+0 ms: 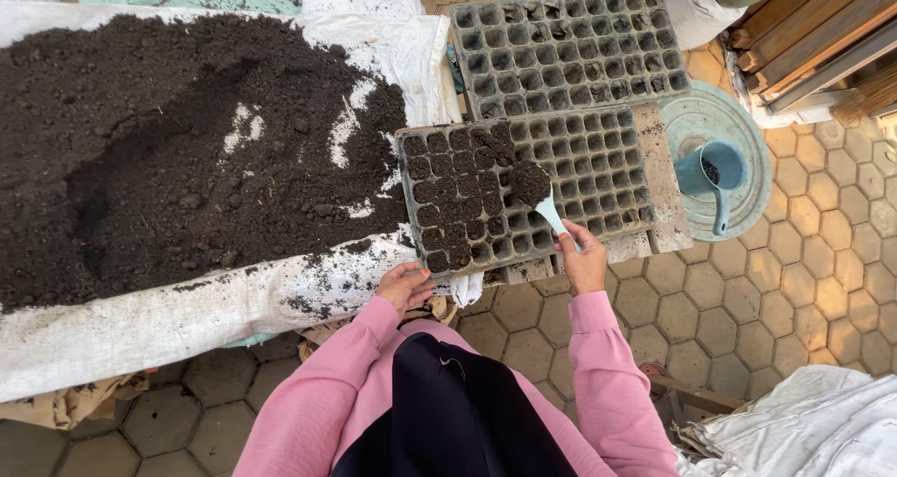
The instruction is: The person scoops dark soil from a large white sack using a light blue plastic scoop and fills the cells of a black seedling tray. The person repeatedly transfers soil into the tray, leveling it within the compartments.
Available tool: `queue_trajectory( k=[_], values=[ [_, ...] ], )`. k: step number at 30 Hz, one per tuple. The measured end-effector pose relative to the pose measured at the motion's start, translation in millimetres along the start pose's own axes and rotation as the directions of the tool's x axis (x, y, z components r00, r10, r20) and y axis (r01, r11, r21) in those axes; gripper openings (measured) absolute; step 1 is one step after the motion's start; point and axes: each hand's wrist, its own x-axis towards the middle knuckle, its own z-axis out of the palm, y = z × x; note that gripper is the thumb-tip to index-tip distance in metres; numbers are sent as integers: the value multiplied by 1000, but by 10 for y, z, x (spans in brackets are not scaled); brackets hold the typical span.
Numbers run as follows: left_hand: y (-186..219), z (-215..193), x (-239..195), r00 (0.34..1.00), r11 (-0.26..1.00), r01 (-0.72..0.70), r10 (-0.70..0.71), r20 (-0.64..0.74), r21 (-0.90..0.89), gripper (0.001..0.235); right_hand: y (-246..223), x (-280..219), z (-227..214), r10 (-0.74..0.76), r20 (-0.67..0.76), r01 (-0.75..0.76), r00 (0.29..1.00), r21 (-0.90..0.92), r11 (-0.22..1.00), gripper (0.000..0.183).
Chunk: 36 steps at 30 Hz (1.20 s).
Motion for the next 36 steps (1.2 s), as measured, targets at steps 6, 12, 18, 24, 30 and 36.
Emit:
queue_trajectory(
  k=[6, 12, 18, 24, 30, 36],
  values=[
    [25, 66, -98, 999, 1000, -20, 21, -29, 14, 32, 34, -1, -17, -122, -80, 96, 989, -273, 957, 28],
    [35, 107, -152, 999, 999, -33, 33, -36, 9, 29, -87, -66, 19, -167, -96, 98, 981, -497, 862, 28],
    [33, 120, -172, 998, 999, -32, 32, -48, 6, 29, -146, -87, 36, -349, -42, 274, 936, -534, 800, 28],
    [40, 136, -176, 998, 1000, -24, 23, -63, -7, 30, -215, -126, 59, -461, 16, 366, 887, -632, 683, 27],
    [56, 143, -190, 998, 1000, -12, 12, -62, 0, 30, -382, -232, 89, -467, 3, 373, 884, -606, 702, 27],
    [73, 158, -213, 997, 1000, -1, 2, -76, 9, 29, -301, -156, 163, -376, 19, 321, 927, -561, 763, 28]
  ],
)
